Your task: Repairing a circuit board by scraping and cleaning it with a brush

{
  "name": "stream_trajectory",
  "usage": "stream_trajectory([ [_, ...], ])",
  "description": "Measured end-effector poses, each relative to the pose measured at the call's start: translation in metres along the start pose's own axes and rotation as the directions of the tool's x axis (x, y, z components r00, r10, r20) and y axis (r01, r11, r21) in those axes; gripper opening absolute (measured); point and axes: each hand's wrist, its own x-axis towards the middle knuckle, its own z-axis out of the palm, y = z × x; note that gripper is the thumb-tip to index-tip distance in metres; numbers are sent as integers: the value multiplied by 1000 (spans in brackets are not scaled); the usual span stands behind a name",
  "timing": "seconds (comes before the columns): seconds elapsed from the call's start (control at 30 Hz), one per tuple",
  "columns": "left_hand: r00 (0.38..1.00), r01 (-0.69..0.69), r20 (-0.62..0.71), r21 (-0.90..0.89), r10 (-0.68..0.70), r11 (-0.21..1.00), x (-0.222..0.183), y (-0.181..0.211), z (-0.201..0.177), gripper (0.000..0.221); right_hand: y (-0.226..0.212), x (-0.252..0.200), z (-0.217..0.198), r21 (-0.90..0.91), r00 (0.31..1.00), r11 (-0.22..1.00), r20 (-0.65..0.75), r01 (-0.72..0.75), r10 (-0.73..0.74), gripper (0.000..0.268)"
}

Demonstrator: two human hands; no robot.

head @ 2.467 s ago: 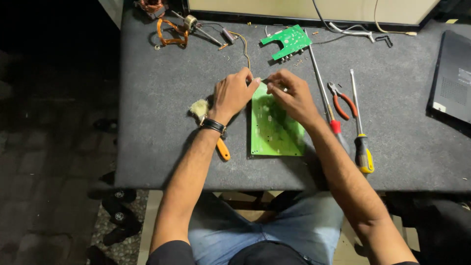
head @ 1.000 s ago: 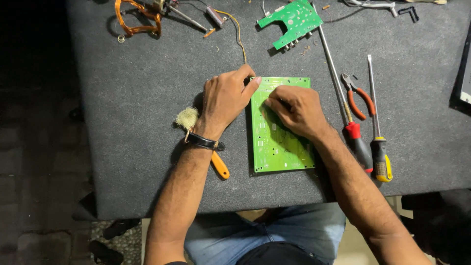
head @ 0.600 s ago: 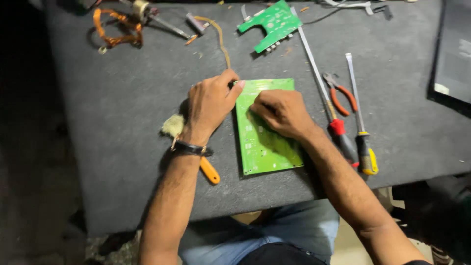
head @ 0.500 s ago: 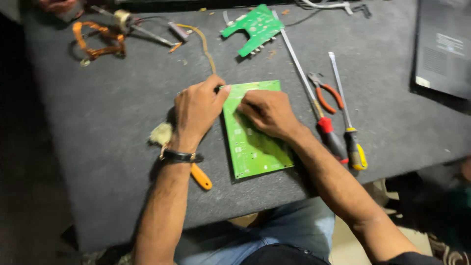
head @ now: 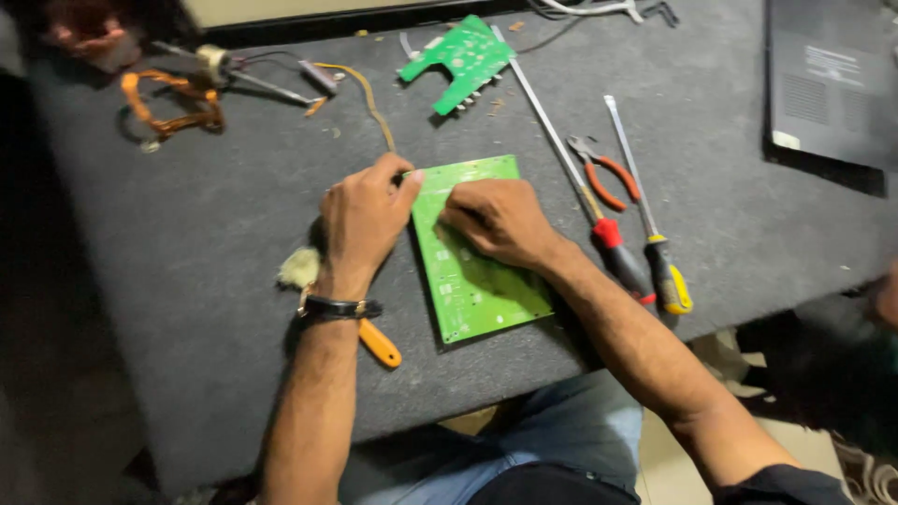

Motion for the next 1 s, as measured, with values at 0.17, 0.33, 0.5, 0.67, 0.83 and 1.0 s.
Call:
stream_trajectory([
  [0.17, 1000, -12, -12, -4, 12, 1000, -3, -1, 1, 23, 1, -2, 2, 13, 1000, 1000, 11, -28, 27, 14],
  [0.33, 1000, -3, -1, -20, 3, 1000, -2, 1, -2, 23, 5, 0, 4, 1, 998, 998, 1, -70, 70, 12],
  [0.5, 1000, -1, 8, -16, 1, 1000, -3, 4, -3, 24, 3, -4, 0, 4, 998, 999, 32, -50, 50, 12],
  [0.67, 999, 13, 37, -13, -12, 1000, -2, 3, -3, 26, -2, -1, -1, 14, 997, 997, 7, -75, 75, 12],
  [0.83, 999, 25, 38, -21, -24, 999, -1, 6, -7, 25, 1, -1, 0, 22, 997, 997, 10, -73, 73, 12],
  [1.0, 1000, 12, 29, -21, -12, 1000, -3, 3, -4, 25, -1, -4, -1, 21, 997, 998, 36, -62, 61, 14],
])
